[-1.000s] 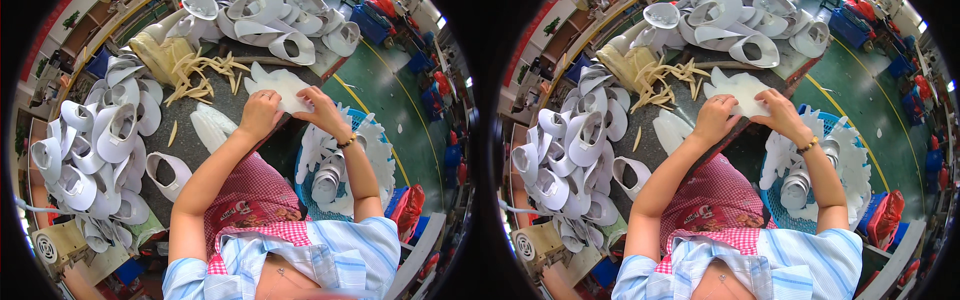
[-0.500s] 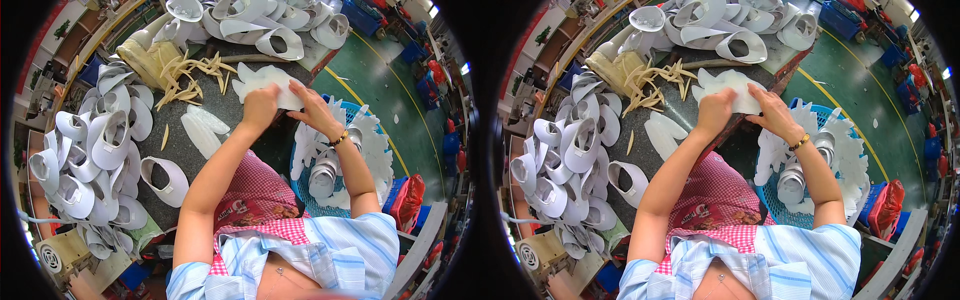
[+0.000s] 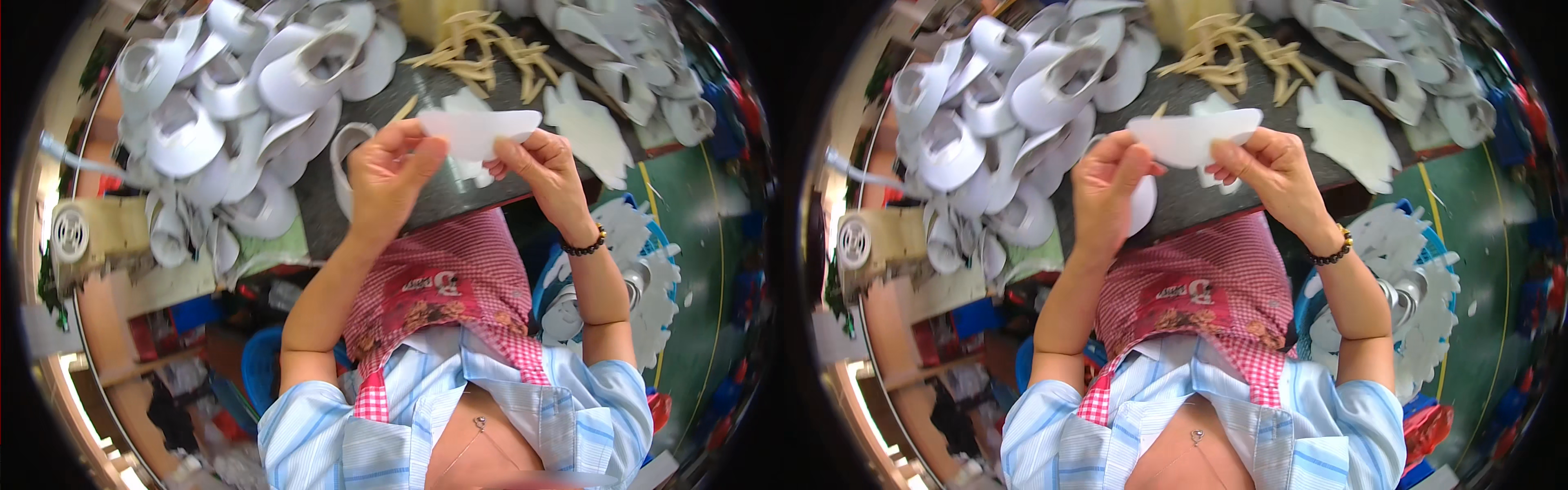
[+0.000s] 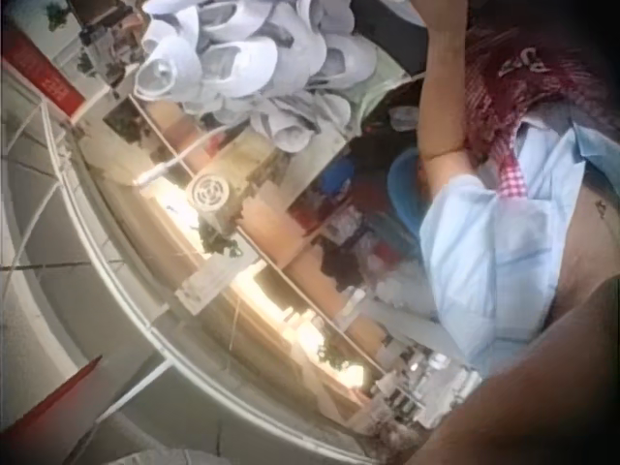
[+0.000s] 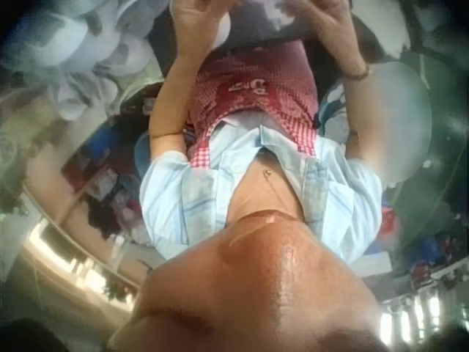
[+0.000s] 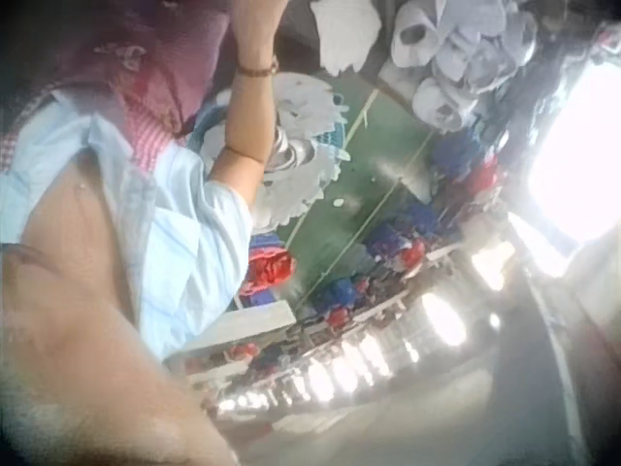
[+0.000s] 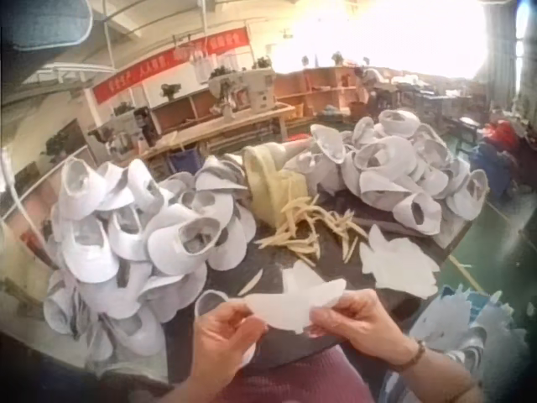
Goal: The person is seen attaching components to the white upper part of a shoe, possibly in a factory setting.
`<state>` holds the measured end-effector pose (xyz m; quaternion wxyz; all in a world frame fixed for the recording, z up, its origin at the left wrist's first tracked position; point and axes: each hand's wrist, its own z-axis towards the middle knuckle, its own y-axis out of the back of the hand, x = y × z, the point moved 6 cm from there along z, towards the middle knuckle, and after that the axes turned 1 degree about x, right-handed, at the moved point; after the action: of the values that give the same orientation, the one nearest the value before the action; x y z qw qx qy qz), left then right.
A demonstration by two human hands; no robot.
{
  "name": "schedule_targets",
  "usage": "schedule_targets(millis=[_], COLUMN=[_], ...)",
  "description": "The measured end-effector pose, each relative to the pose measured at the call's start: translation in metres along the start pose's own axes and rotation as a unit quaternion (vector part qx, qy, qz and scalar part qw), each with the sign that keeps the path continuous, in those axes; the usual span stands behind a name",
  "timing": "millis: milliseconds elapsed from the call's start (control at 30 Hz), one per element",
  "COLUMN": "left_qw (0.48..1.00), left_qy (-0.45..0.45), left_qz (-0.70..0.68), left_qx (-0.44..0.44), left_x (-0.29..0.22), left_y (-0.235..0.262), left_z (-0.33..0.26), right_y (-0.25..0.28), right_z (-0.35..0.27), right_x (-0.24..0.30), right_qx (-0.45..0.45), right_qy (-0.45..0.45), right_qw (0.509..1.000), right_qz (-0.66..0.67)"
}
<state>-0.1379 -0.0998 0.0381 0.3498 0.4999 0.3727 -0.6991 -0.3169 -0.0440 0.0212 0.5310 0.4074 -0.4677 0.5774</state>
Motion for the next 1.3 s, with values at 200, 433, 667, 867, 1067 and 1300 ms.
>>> schedule_targets(millis=[200, 433, 667, 867, 1067, 1300], left_qw=[0.976, 0.989, 0.987, 0.976, 0.931, 0.965], left_qy=[-0.005, 0.079, 0.085, 0.056, -0.026, 0.04], left_qz=[0.208, 0.118, 0.134, 0.204, 0.357, 0.259], left_qx=[-0.063, -0.053, -0.04, -0.054, -0.067, -0.021], left_x=[0.005, 0.056, 0.063, 0.062, 0.045, 0.038], left_y=[0.099, 0.133, 0.133, 0.13, 0.12, 0.123], left_z=[-0.058, -0.074, -0.073, -0.071, -0.069, -0.07], right_y=[-0.08, -0.093, -0.096, -0.099, -0.119, -0.148], right_z=[0.018, 0.002, -0.001, 0.001, 0.004, 0.015], right_x=[-0.039, -0.075, -0.069, -0.068, -0.039, -0.06], right_qx=[0.109, 0.073, 0.052, 0.041, 0.02, 0.141], right_qy=[-0.11, -0.07, -0.046, -0.052, 0.045, -0.016], right_qw=[0.986, 0.973, 0.955, 0.949, 0.808, 0.934], right_qz=[-0.056, -0.209, -0.288, -0.307, -0.588, -0.326])
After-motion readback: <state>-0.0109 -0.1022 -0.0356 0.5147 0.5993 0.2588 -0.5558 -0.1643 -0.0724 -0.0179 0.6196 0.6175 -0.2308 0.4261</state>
